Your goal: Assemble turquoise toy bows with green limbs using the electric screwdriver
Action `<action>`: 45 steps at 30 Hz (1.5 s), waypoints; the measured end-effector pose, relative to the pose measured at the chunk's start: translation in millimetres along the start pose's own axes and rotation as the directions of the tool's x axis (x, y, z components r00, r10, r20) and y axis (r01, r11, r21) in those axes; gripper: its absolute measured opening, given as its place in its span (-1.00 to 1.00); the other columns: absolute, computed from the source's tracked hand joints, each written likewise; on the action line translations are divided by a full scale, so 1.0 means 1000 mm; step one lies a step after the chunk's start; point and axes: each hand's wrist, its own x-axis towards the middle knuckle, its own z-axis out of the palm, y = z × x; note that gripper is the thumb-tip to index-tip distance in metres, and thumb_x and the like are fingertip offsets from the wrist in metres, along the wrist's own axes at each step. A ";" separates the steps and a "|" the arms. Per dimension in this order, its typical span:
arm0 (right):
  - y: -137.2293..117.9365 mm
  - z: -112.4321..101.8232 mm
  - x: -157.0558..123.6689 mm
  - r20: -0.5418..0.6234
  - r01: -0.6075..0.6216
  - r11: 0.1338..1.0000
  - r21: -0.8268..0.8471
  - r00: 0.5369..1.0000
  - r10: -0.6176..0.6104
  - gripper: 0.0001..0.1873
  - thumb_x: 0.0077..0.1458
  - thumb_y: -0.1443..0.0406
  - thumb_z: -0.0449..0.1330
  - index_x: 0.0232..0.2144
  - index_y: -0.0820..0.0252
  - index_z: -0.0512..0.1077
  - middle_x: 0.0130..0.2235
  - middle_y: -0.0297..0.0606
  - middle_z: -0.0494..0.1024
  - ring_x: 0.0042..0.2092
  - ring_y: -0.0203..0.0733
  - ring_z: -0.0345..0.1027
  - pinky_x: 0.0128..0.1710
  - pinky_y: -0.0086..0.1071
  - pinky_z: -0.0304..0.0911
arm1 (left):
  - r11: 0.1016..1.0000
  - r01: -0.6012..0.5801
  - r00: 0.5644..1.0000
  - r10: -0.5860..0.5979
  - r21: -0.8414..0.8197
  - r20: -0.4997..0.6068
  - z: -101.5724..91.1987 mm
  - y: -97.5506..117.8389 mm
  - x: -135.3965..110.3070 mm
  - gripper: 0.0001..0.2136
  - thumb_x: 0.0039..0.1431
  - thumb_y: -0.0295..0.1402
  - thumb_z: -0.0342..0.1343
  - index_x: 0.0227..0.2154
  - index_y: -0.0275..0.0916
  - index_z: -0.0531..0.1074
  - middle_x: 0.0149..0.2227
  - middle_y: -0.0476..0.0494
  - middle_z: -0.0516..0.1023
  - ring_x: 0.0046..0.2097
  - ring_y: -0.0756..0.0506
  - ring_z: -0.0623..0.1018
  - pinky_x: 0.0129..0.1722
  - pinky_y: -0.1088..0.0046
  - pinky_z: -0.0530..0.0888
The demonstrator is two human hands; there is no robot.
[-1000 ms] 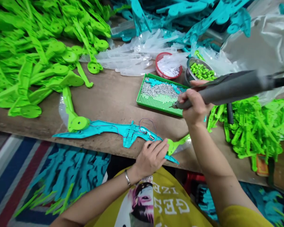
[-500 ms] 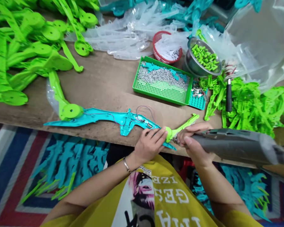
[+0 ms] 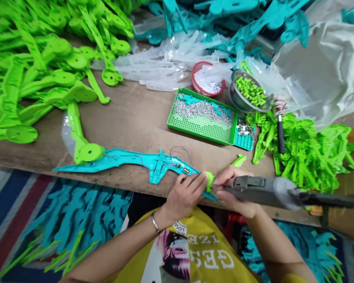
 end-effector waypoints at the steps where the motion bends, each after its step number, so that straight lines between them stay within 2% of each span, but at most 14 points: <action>1: -0.002 -0.004 0.010 -0.002 0.043 0.998 0.037 0.999 -0.043 -0.80 0.05 0.22 0.34 -0.25 0.08 0.47 -0.56 -0.41 0.46 -0.59 -0.26 0.31 -0.54 -0.31 0.31 | 1.000 -0.001 1.000 0.001 0.001 0.002 -0.001 0.000 0.000 -0.66 0.35 -0.27 0.09 0.12 -0.26 0.45 0.18 -0.23 0.52 0.06 -0.15 0.49 0.01 0.22 0.30; 3: -0.002 -0.012 0.038 -0.129 0.206 0.972 0.114 0.973 -0.191 -0.76 0.07 0.23 0.33 -0.18 0.05 0.46 -0.57 -0.43 0.46 -0.60 -0.25 0.29 -0.53 -0.30 0.32 | 1.000 -0.013 1.000 0.013 0.016 0.013 -0.003 0.000 0.002 -0.65 0.35 -0.28 0.09 0.13 -0.26 0.45 0.20 -0.23 0.51 0.06 -0.16 0.49 0.00 0.21 0.30; 5: 0.006 -0.019 0.072 -0.361 0.384 0.915 0.125 0.876 -0.318 -0.77 0.05 0.25 0.33 -0.21 0.02 0.44 -0.58 -0.46 0.42 -0.61 -0.27 0.26 -0.54 -0.31 0.29 | 0.999 -0.023 0.999 0.022 0.041 0.024 -0.005 0.000 0.003 -0.63 0.33 -0.30 0.10 0.15 -0.21 0.43 0.20 -0.20 0.50 0.04 -0.18 0.49 -0.01 0.19 0.30; 7: 0.019 -0.025 0.105 -0.527 0.435 0.896 0.093 0.785 -0.327 -0.79 0.03 0.26 0.32 -0.24 0.03 0.42 -0.58 -0.48 0.38 -0.60 -0.29 0.25 -0.54 -0.34 0.26 | 0.998 -0.017 1.000 0.016 0.056 0.020 -0.006 0.000 0.004 -0.62 0.31 -0.30 0.12 0.18 -0.12 0.42 0.20 -0.18 0.50 0.04 -0.18 0.49 -0.02 0.19 0.29; 10: 0.043 -0.031 0.142 -0.619 0.411 0.910 0.053 0.729 -0.293 -0.77 0.02 0.21 0.31 -0.26 0.06 0.38 -0.59 -0.52 0.34 -0.60 -0.31 0.25 -0.54 -0.36 0.24 | 0.998 -0.011 1.000 0.011 0.054 0.012 -0.006 0.001 0.004 -0.62 0.31 -0.28 0.13 0.17 -0.09 0.43 0.20 -0.16 0.50 0.04 -0.19 0.48 -0.01 0.17 0.28; 16: 0.068 -0.036 0.166 -0.626 0.294 0.954 -0.059 0.733 -0.265 -0.69 -0.01 0.08 0.30 -0.29 0.09 0.37 -0.60 -0.53 0.32 -0.60 -0.32 0.28 -0.51 -0.35 0.28 | 1.000 0.002 1.000 -0.003 0.024 0.017 -0.004 0.001 0.004 -0.63 0.32 -0.27 0.12 0.16 -0.13 0.44 0.21 -0.17 0.49 0.06 -0.21 0.47 -0.01 0.15 0.27; 23: 0.069 -0.034 0.173 -0.634 0.244 0.966 -0.081 0.736 -0.239 -0.74 -0.05 0.14 0.27 -0.32 0.10 0.34 -0.63 -0.56 0.32 -0.63 -0.34 0.27 -0.58 -0.40 0.23 | 1.000 -0.006 1.000 0.006 0.022 -0.008 -0.003 0.001 0.003 -0.63 0.32 -0.29 0.11 0.17 -0.14 0.43 0.21 -0.17 0.49 0.05 -0.20 0.47 -0.01 0.15 0.29; 28: 0.063 -0.032 0.179 -0.616 0.260 0.965 -0.037 0.754 -0.227 -0.76 -0.10 0.20 0.28 -0.35 0.09 0.34 -0.66 -0.56 0.33 -0.65 -0.32 0.27 -0.59 -0.39 0.22 | 0.996 -0.048 0.996 0.042 0.076 0.085 -0.004 0.001 0.002 -0.58 0.31 -0.37 0.10 0.22 -0.12 0.39 0.34 -0.05 0.34 0.13 -0.21 0.42 -0.02 0.13 0.31; 31: 0.047 -0.033 0.169 -0.650 0.274 0.960 -0.052 0.721 -0.241 -0.74 -0.05 0.14 0.31 -0.34 0.09 0.36 -0.64 -0.54 0.32 -0.64 -0.33 0.25 -0.58 -0.36 0.25 | 0.993 -0.059 0.993 0.049 0.098 0.103 -0.004 0.001 0.001 -0.57 0.29 -0.37 0.13 0.22 -0.10 0.40 0.35 -0.05 0.32 0.11 -0.21 0.44 -0.02 0.12 0.32; 33: 0.031 -0.034 0.150 -0.651 0.287 0.956 -0.057 0.715 -0.253 -0.74 0.01 0.10 0.31 -0.35 0.08 0.37 -0.61 -0.52 0.30 -0.63 -0.33 0.25 -0.57 -0.36 0.25 | 0.992 -0.056 0.992 0.042 0.111 0.120 -0.004 0.002 0.002 -0.55 0.28 -0.36 0.14 0.23 -0.05 0.39 0.34 -0.06 0.34 0.09 -0.23 0.45 -0.03 0.12 0.32; 37: 0.001 -0.035 0.087 -0.562 0.310 0.949 0.048 0.794 -0.231 -0.80 0.04 0.20 0.34 -0.30 0.06 0.42 -0.59 -0.49 0.32 -0.62 -0.32 0.23 -0.58 -0.36 0.23 | 0.992 -0.047 0.988 0.029 0.116 0.154 -0.007 0.003 0.004 -0.52 0.28 -0.37 0.13 0.25 0.01 0.35 0.33 -0.08 0.36 0.07 -0.25 0.46 -0.04 0.10 0.31; 40: -0.006 -0.032 0.039 -0.503 0.249 0.963 0.099 0.848 -0.167 -0.81 0.05 0.27 0.33 -0.25 0.07 0.45 -0.58 -0.47 0.39 -0.60 -0.29 0.26 -0.57 -0.34 0.26 | 0.992 -0.055 0.987 0.037 0.110 0.156 -0.007 0.003 0.005 -0.53 0.29 -0.38 0.12 0.25 -0.01 0.36 0.32 -0.08 0.36 0.07 -0.25 0.45 -0.06 0.11 0.30; 42: -0.003 -0.030 0.017 -0.510 0.199 0.976 0.094 0.851 -0.124 -0.81 0.07 0.28 0.32 -0.23 0.06 0.44 -0.58 -0.46 0.41 -0.59 -0.28 0.29 -0.55 -0.33 0.27 | 0.994 -0.057 0.988 0.042 0.098 0.146 -0.008 0.002 0.005 -0.53 0.29 -0.40 0.11 0.25 -0.02 0.36 0.32 -0.08 0.37 0.07 -0.25 0.45 -0.06 0.11 0.30; 45: 0.005 -0.029 0.001 -0.536 0.157 0.985 0.072 0.839 -0.095 -0.80 0.08 0.28 0.31 -0.21 0.04 0.43 -0.57 -0.48 0.42 -0.57 -0.26 0.31 -0.52 -0.31 0.28 | 0.995 -0.062 0.989 0.050 0.083 0.141 -0.008 0.001 0.005 -0.54 0.29 -0.41 0.12 0.24 -0.04 0.38 0.31 -0.08 0.38 0.06 -0.26 0.45 -0.05 0.11 0.29</action>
